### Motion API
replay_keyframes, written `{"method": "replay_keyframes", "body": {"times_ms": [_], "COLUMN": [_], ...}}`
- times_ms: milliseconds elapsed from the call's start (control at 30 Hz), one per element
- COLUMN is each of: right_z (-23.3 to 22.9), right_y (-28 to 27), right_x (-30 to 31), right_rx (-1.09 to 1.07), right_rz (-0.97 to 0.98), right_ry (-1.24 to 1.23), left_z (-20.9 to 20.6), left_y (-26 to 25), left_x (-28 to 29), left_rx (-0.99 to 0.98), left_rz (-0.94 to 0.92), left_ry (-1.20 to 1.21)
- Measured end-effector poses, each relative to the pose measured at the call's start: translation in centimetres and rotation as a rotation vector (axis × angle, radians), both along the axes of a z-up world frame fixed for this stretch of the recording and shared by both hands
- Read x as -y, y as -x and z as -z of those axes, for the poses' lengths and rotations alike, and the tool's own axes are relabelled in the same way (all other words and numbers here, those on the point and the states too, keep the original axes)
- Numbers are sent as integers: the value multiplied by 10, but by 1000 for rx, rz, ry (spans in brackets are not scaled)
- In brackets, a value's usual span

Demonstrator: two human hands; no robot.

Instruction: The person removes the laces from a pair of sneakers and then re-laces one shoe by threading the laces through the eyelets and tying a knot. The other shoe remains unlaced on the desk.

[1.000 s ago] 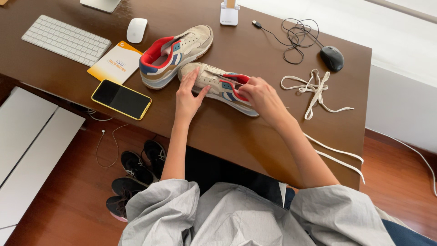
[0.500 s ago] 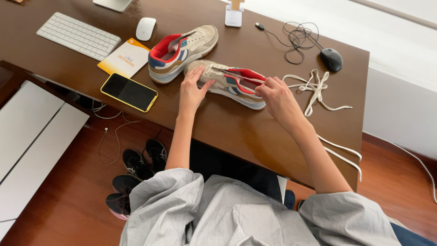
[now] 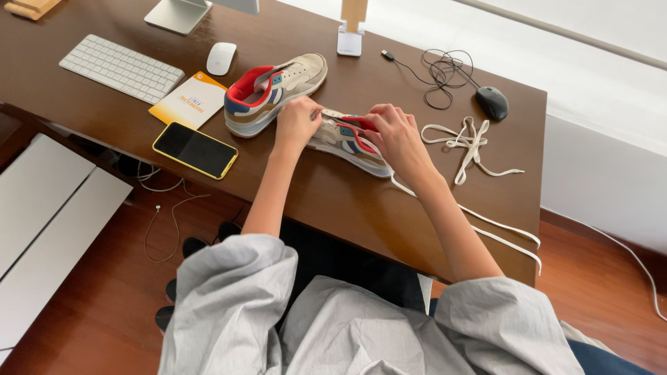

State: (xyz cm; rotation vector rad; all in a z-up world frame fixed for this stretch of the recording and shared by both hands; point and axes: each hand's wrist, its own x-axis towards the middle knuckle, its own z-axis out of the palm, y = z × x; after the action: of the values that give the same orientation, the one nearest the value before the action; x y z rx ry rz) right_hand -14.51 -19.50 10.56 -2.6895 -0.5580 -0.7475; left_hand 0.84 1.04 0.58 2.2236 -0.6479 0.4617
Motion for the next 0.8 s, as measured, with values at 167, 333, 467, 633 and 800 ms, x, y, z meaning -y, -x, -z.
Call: {"method": "replay_keyframes", "body": {"times_ms": [167,333,467,633,800], "right_z": [16,35,46,53,57], "right_y": [-18,-23,-26,-28,-29], "right_x": [1,2,1,4,4], "right_rx": [-168,-76,-51,-33,-36], "right_rz": [123,165,180,166,158], "right_ry": [-77,-43,-40,-31,-36], "left_z": [-9,1,8,5,-6], "left_y": [-33,-43,-44,-46,-53], "left_x": [26,47,44,41,31], "left_rx": [-9,145,284,356,350], "left_rz": [-48,-17,59,241,316], "left_ry": [-424,-634,-750,-883,-926]}}
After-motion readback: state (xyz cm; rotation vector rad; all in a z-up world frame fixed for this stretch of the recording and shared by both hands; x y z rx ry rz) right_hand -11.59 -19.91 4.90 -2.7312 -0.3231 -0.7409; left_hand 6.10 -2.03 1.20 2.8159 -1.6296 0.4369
